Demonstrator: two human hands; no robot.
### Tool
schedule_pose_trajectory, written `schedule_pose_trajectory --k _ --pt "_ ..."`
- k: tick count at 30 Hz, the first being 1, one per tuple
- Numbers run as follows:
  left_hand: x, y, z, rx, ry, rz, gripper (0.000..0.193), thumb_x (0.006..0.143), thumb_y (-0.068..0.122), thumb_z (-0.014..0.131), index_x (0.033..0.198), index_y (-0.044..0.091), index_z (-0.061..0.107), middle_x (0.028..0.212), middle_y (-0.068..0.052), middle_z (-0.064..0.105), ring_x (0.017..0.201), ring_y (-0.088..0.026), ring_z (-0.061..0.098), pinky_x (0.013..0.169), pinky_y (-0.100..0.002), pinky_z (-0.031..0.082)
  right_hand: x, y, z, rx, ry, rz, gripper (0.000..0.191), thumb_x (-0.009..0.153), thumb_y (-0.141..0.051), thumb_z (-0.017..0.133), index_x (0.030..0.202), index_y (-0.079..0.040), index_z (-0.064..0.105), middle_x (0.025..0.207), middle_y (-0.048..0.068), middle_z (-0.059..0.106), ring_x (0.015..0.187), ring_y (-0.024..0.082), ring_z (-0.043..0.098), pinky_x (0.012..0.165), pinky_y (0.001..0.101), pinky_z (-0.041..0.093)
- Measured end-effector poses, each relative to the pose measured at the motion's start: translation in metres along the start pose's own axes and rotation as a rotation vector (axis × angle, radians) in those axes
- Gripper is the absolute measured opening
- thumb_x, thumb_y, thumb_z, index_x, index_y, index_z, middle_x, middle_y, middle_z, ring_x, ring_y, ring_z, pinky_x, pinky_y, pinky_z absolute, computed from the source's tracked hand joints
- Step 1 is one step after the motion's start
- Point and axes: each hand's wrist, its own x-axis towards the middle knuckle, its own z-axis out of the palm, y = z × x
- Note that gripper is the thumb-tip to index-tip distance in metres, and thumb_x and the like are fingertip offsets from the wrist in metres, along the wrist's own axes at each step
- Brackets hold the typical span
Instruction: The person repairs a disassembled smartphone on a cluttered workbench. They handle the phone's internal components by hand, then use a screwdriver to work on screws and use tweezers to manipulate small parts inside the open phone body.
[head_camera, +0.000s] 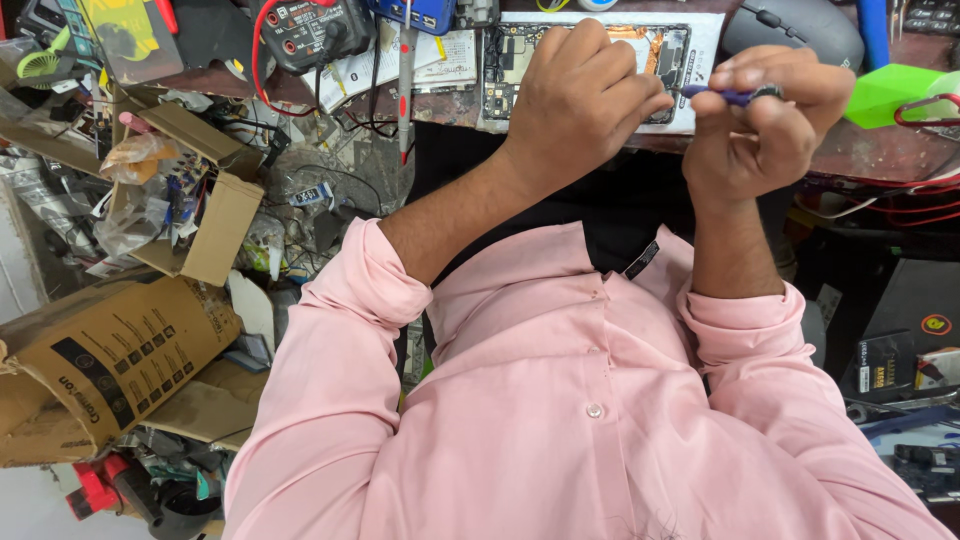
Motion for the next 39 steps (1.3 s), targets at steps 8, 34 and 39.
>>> schedule_pose_trajectory --k 8,34,39 --pt "0.001 -0.001 0.000 -0.005 0.003 0.001 0.019 0.091 0.029 0.083 0.089 0.014 0.072 0.085 0.003 0.055 0.087 -0.020 0.051 0.078 -0.038 0.040 -0.016 -0.003 0.000 0.045 0.093 0.154 0.051 0.114 -0.007 0.047 0.160 -0.021 0.029 0.123 0.019 0.059 0.091 0.032 0.069 0.078 0.0386 0.063" --pt "0.020 0.010 0.027 0.423 -0.225 0.237 0.012 0.084 0.022 0.064 0.082 0.011 0.060 0.086 -0.006 0.050 0.084 -0.022 0.051 0.074 -0.037 0.039 -0.031 0.021 -0.008 0.196 0.485 0.263 0.048 0.116 -0.010 0.047 0.156 -0.025 0.025 0.130 0.015 0.057 0.078 0.023 0.063 0.070 0.0339 0.059" --pt "0.016 0.009 0.033 0.415 -0.206 0.200 0.011 0.083 0.020 0.064 0.083 0.011 0.058 0.086 -0.006 0.050 0.084 -0.022 0.050 0.072 -0.037 0.040 -0.034 0.026 -0.009 0.233 0.492 0.259 0.047 0.115 -0.011 0.049 0.156 -0.021 0.028 0.129 0.016 0.057 0.075 0.022 0.064 0.068 0.0344 0.059"
